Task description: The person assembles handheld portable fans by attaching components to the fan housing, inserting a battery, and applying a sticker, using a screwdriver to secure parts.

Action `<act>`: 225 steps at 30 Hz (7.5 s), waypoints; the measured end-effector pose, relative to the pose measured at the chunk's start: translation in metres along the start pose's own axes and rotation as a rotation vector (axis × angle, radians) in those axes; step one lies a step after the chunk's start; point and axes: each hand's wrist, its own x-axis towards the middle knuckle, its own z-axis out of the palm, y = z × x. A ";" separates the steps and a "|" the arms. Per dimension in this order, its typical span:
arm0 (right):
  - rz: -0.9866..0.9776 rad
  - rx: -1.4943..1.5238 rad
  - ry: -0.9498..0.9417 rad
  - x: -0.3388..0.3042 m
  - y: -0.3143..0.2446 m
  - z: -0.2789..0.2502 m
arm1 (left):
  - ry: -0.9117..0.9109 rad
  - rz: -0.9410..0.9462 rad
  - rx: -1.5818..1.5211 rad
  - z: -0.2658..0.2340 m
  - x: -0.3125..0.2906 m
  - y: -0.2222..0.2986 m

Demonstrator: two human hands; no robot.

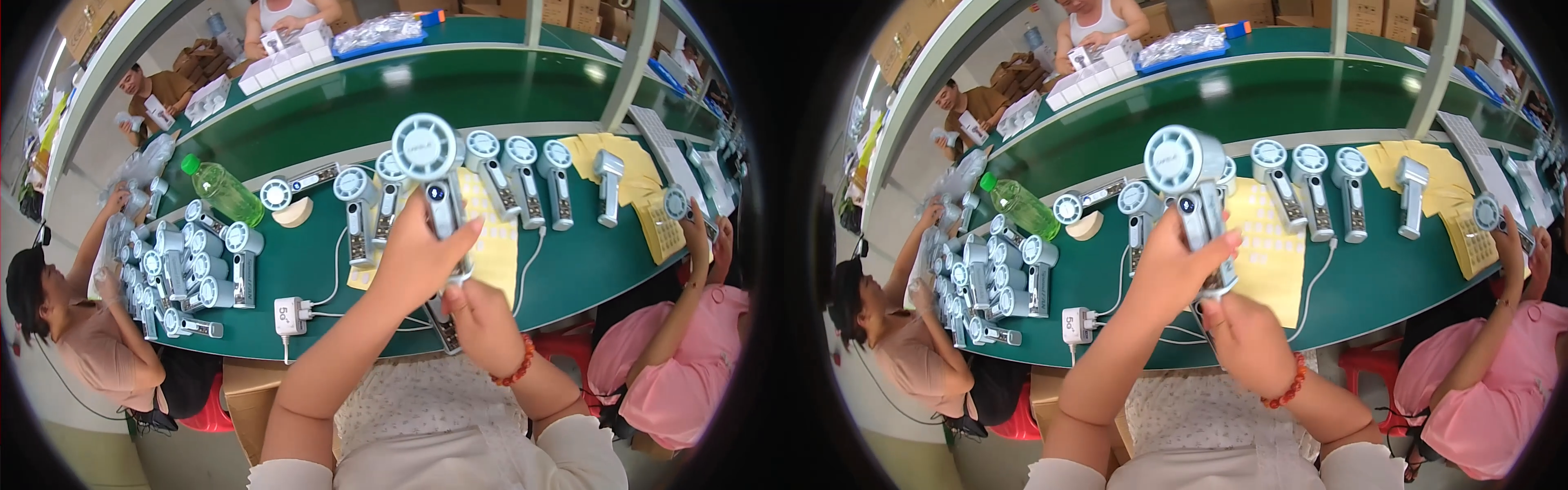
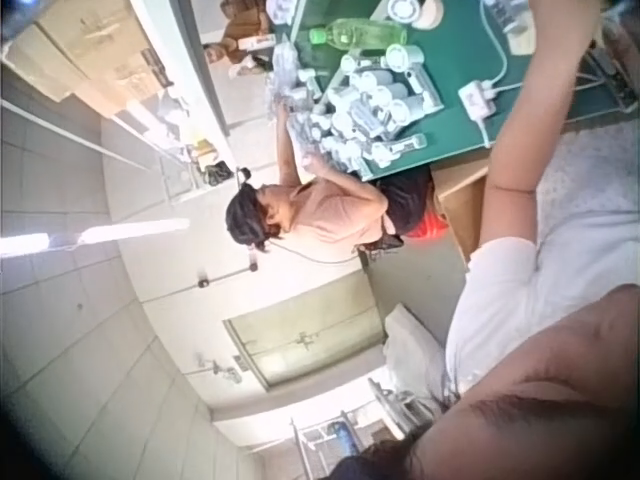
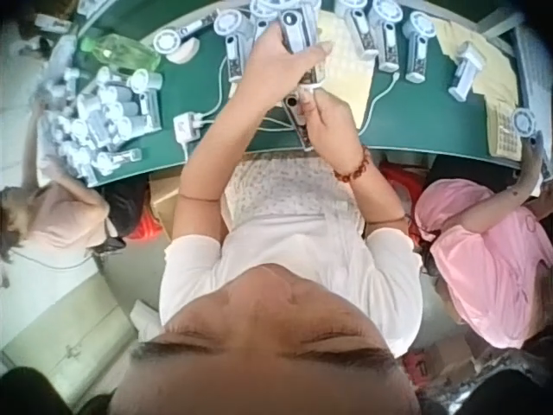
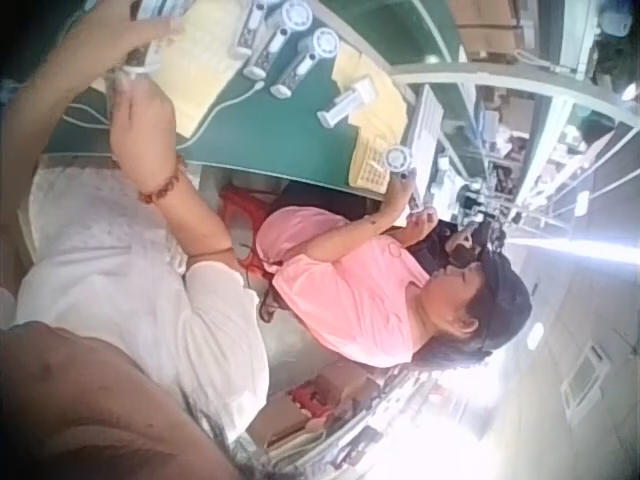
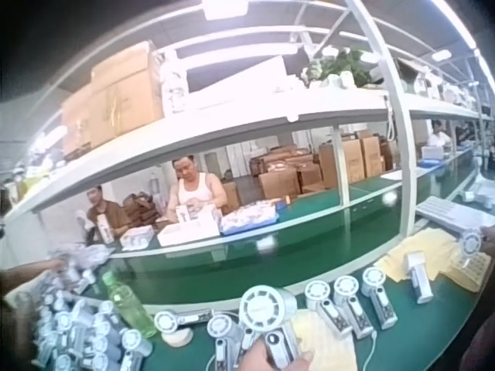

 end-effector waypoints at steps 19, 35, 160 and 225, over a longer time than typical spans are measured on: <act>0.205 -0.521 -0.304 0.002 0.025 0.000 | 0.346 -0.329 0.937 -0.179 0.298 -0.124; 0.034 0.565 0.183 -0.004 0.015 -0.033 | 0.262 0.253 -0.305 -0.036 0.073 0.056; 0.159 0.716 -0.289 0.001 0.009 0.008 | 0.376 -0.052 -0.678 -0.057 -0.009 -0.011; -0.650 -0.081 0.141 0.000 0.003 -0.002 | 0.510 0.127 -0.551 -0.077 0.125 0.017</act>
